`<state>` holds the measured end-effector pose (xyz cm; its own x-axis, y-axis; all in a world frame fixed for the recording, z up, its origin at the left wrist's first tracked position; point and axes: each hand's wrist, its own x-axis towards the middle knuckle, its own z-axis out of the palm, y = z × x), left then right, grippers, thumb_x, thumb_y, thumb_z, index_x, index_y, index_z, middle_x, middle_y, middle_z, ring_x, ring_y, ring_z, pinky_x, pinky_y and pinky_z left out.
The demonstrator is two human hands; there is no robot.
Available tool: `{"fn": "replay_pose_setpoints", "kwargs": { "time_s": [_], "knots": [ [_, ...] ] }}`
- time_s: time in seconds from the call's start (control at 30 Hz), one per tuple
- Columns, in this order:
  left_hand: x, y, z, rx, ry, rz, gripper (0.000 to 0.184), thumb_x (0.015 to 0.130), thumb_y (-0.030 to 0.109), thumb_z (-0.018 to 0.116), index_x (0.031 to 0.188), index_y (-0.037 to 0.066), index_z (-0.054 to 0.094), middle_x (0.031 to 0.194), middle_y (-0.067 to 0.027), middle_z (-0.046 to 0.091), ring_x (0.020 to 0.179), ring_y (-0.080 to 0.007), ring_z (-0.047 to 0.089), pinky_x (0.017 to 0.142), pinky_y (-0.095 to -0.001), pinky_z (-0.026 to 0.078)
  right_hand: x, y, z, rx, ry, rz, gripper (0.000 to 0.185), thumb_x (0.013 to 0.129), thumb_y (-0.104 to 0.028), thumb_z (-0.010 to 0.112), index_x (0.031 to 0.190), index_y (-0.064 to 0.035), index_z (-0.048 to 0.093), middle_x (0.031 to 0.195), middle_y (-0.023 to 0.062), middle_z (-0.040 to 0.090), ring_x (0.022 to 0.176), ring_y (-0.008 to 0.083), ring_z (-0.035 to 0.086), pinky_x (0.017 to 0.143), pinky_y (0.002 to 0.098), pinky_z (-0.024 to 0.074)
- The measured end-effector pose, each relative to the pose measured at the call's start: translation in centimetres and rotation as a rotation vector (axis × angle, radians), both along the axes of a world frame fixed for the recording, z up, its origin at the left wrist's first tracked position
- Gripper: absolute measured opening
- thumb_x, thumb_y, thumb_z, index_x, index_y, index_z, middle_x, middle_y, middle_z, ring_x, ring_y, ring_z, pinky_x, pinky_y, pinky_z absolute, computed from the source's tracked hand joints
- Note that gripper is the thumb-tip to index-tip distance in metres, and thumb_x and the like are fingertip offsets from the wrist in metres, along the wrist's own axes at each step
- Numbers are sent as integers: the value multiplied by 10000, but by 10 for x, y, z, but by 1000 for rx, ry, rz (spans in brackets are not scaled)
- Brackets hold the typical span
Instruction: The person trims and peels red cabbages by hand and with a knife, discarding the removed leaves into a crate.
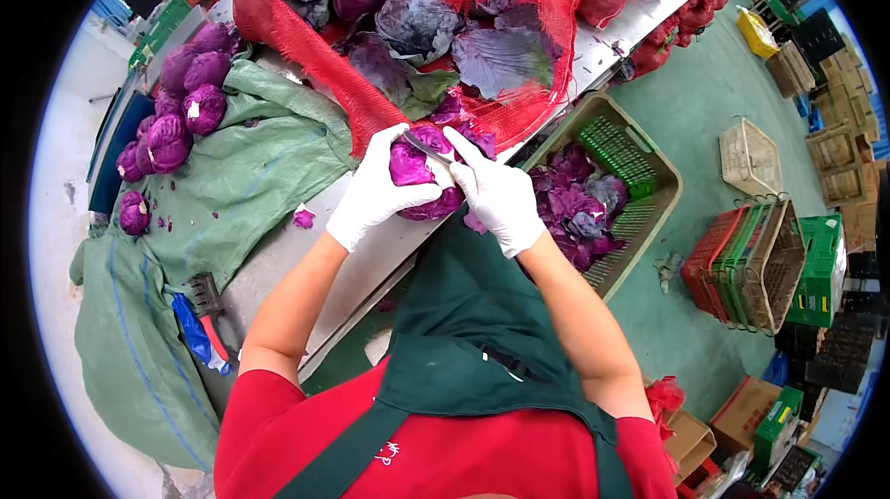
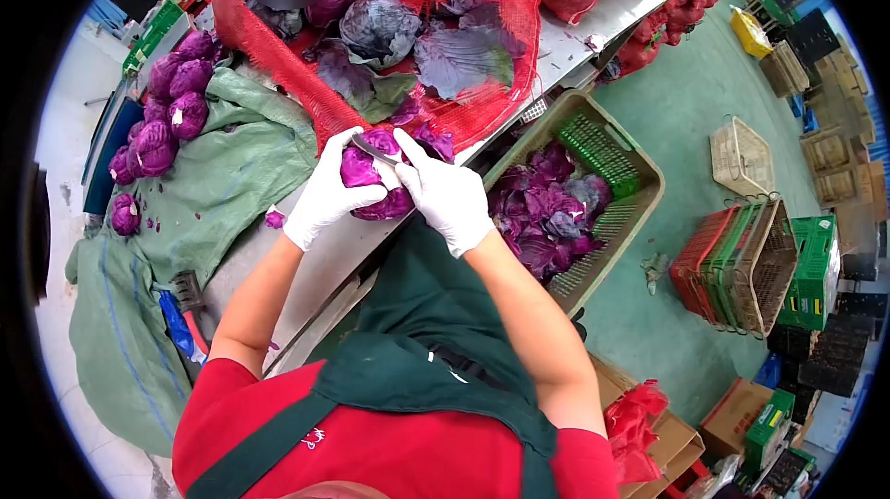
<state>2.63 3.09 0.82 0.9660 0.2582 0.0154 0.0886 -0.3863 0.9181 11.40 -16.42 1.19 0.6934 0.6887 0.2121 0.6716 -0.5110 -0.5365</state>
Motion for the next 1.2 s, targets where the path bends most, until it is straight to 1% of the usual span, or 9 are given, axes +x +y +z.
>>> {"fn": "replay_pose_setpoints", "kwargs": {
  "time_s": [0.33, 0.4, 0.5, 0.73, 0.8, 0.87, 1.03, 1.13, 1.2],
  "knots": [
    [-7, -19, -3, 144, -132, -47, 1099, 563, 310, 922, 1453, -7, 361, 1439, -167, 432, 1356, -306, 418, 1154, -394, 324, 56, 12, -28, 317, 150, -251, 367, 1047, -363, 369, 1211, -127, 596, 1089, 208, 666, 936, 377, 664, 825, 449, 524],
    [-12, -10, -7, 154, -197, -94, 1103, 569, 321, 917, 1468, 14, 357, 1433, -168, 421, 1365, -310, 399, 1159, -405, 316, 94, -1, -97, 281, -250, -121, 393, 1046, -355, 381, 1210, -60, 583, 1055, 202, 667, 964, 356, 650, 868, 419, 500],
    [-26, 3, -4, 318, -148, -137, 1093, 584, 331, 910, 1481, 42, 357, 1416, -169, 415, 1358, -322, 394, 1159, -417, 313, 73, -35, -49, 249, 756, -426, 437, 1022, -318, 453, 1391, -84, 476, 983, 178, 673, 898, 327, 655, 837, 415, 497],
    [-26, -23, -28, 177, -206, 219, 1040, 614, 340, 910, 1437, 18, 362, 1359, -214, 436, 1292, -343, 434, 1100, -437, 369, -2, -41, -22, 313, 135, -613, 488, 1019, -306, 472, 1492, -212, 393, 858, 148, 687, 714, 318, 671, 693, 447, 515],
    [-28, -24, -23, 126, -154, 222, 1062, 619, 349, 908, 1454, 21, 340, 1390, -214, 405, 1301, -344, 421, 1113, -435, 353, -9, -44, -15, 646, 1054, -544, 471, 1056, -437, 397, 1404, -139, 505, 644, -4, 521, 520, 84, 465, 485, 265, 410],
    [-33, -18, -21, 207, -124, 156, 1070, 620, 360, 908, 1459, 19, 339, 1385, -211, 390, 1301, -341, 417, 1119, -426, 347, -13, -52, -9, 799, 1281, -480, 530, 1043, -536, 373, 1349, -135, 535, 644, -49, 436, 513, 68, 391, 453, 243, 359],
    [-34, -12, -16, 126, 11, 128, 1014, 680, 320, 873, 1486, 78, 307, 1425, -182, 365, 1349, -310, 375, 1144, -435, 324, -23, -58, 23, 757, 739, -344, 396, 1071, -347, 430, 1348, -92, 551, 674, -66, 450, 542, 28, 402, 480, 187, 370],
    [-30, -23, -23, -31, -40, 133, 1026, 651, 257, 899, 1466, 58, 309, 1389, -167, 410, 1317, -296, 423, 1130, -414, 348, -30, -39, -4, 479, 178, -130, 366, 1037, -250, 481, 1362, -109, 570, 865, 119, 703, 593, 214, 626, 584, 369, 520],
    [-28, -31, -18, -19, -121, 120, 1035, 621, 271, 923, 1427, 12, 327, 1330, -164, 423, 1264, -269, 453, 1098, -393, 374, -37, -33, 6, 238, 433, -209, 419, 1041, -295, 453, 1427, -148, 519, 732, 162, 660, 581, 315, 634, 570, 435, 502]
  ]
}}
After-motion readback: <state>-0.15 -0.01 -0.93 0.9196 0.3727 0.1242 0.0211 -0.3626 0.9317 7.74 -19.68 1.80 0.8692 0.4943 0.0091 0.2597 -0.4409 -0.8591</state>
